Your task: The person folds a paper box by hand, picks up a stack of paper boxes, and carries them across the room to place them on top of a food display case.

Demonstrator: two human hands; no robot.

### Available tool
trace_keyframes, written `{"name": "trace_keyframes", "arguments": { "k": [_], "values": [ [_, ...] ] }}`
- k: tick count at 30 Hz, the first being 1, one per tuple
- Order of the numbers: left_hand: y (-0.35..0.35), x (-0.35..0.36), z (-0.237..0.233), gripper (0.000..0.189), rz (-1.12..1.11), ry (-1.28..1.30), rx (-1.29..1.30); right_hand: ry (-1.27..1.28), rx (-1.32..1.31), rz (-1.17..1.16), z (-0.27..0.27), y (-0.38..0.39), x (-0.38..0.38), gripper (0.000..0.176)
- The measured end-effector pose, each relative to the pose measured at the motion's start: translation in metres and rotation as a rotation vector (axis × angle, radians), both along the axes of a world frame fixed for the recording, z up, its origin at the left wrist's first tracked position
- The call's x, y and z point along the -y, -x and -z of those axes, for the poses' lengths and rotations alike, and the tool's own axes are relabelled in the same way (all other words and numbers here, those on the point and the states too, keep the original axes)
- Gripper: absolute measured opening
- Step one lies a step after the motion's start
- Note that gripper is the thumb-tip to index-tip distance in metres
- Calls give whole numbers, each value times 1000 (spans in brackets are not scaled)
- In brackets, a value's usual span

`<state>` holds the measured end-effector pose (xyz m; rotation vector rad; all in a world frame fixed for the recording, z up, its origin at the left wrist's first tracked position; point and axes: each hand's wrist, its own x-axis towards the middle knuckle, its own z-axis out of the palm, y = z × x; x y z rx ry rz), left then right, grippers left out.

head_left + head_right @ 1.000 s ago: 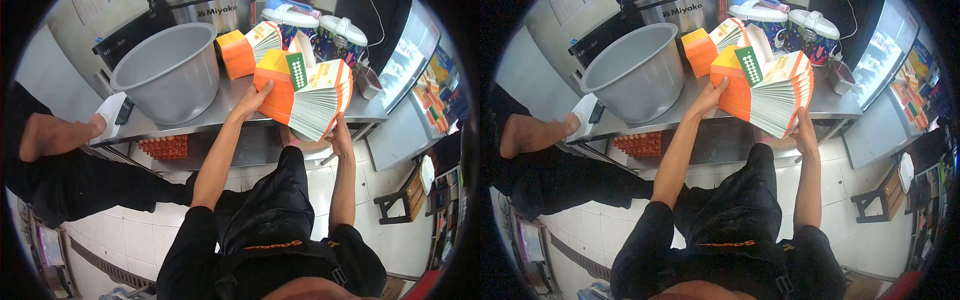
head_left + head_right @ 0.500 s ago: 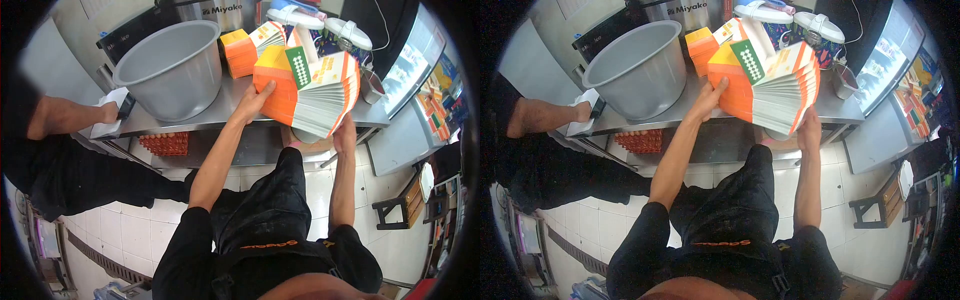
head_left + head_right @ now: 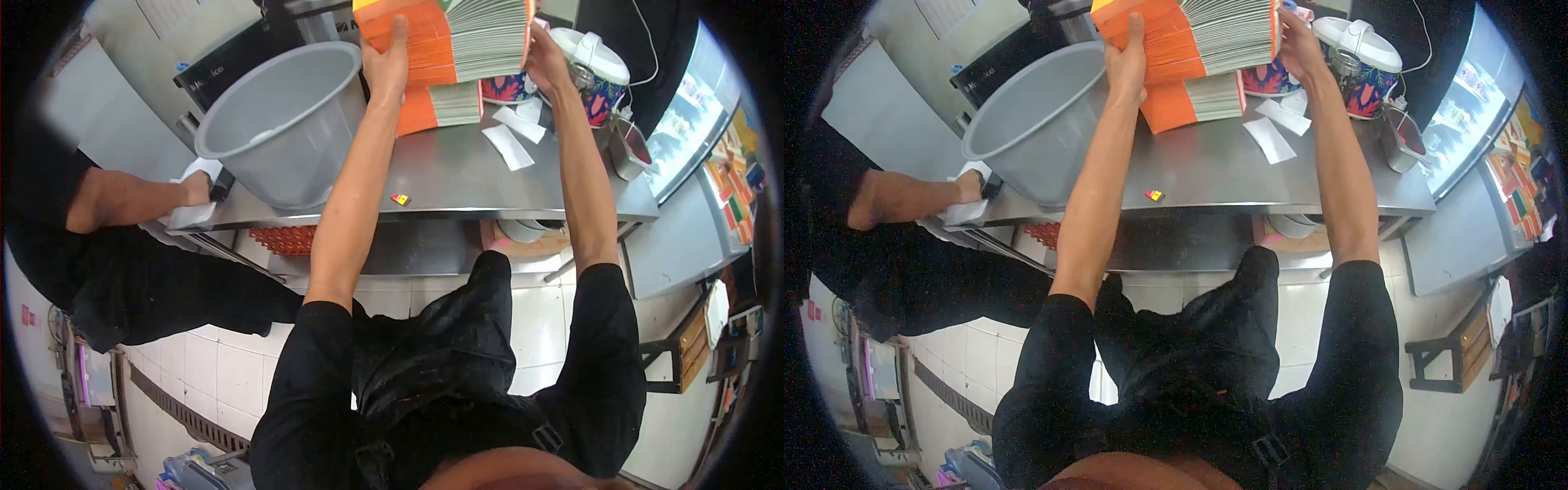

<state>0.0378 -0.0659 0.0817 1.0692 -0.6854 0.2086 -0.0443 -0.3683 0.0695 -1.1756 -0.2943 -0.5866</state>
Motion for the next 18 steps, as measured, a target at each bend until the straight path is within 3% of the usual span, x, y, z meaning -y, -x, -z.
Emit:
{"name": "trace_keyframes", "arguments": {
  "k": [6,9,12,15,18],
  "values": [
    [-29,1,4,85,-117,-3,104,-28,24,14,-1,-83,-2,37],
    [-34,7,8,86,-287,-44,156,-87,-8,86,-12,-95,-23,31],
    [-45,15,6,89,-433,-120,107,-131,-138,88,-24,-105,-27,56],
    [-52,21,9,95,-290,-124,71,-128,-211,125,-16,-114,-16,57],
    [-55,25,12,96,-408,-197,87,-163,-254,180,-8,-120,-15,59]
  ]
}}
